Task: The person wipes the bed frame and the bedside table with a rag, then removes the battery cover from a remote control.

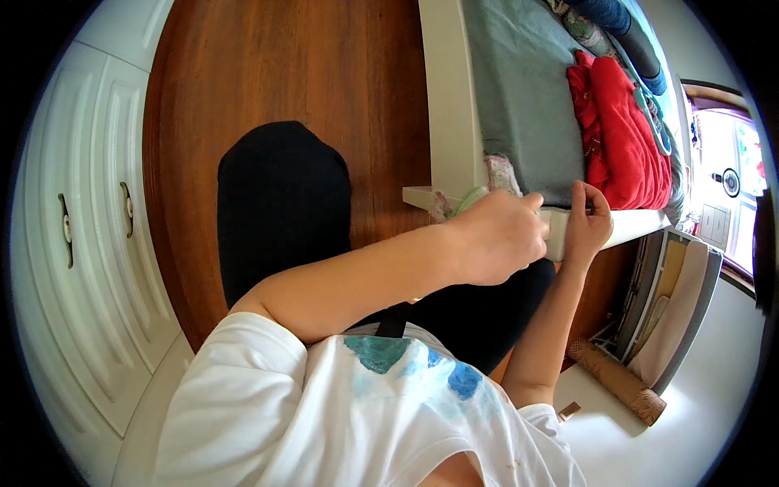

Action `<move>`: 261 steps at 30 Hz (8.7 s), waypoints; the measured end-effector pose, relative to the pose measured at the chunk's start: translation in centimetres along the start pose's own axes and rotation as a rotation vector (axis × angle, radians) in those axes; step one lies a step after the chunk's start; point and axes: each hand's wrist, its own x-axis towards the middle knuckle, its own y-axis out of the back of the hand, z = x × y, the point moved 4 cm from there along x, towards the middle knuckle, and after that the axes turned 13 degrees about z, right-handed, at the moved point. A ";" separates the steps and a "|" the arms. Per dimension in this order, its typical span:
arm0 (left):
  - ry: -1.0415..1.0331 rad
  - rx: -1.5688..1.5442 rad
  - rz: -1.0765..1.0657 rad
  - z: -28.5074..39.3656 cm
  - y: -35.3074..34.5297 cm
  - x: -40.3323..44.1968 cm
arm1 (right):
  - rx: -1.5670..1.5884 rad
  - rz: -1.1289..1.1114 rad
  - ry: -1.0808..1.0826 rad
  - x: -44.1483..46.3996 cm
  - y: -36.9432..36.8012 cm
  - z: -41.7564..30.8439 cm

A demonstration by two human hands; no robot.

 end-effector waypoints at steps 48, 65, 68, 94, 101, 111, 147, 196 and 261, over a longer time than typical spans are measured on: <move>0.049 0.193 0.209 2.1 -3.4 2.9 | -0.014 0.009 0.018 0.2 0.1 -0.6; 0.060 -0.093 0.053 1.9 -0.5 0.1 | -0.013 0.044 0.009 0.1 -0.1 0.4; 0.118 -0.062 0.140 1.3 0.1 0.8 | -0.012 0.050 -0.001 0.0 0.1 -0.5; 0.014 -0.257 -0.097 5.6 -4.7 -1.1 | -0.013 0.096 -0.016 -0.3 0.6 -0.7; 0.169 -0.084 0.373 1.3 -0.8 1.8 | 0.009 0.059 -0.053 0.0 0.1 -0.3; 0.024 0.154 0.180 4.5 -5.0 1.6 | -0.042 0.070 0.021 0.1 0.1 -0.4; 0.156 -0.079 0.495 -2.2 -4.7 -1.0 | 0.028 0.066 -0.038 -0.1 0.5 -0.8; 1.014 -1.579 0.528 -6.2 -1.2 -1.8 | 0.067 0.073 -0.073 0.0 0.5 -0.7; 0.940 -0.919 0.507 -8.1 -6.2 -3.2 | 0.206 0.095 -0.107 -0.2 0.5 -0.2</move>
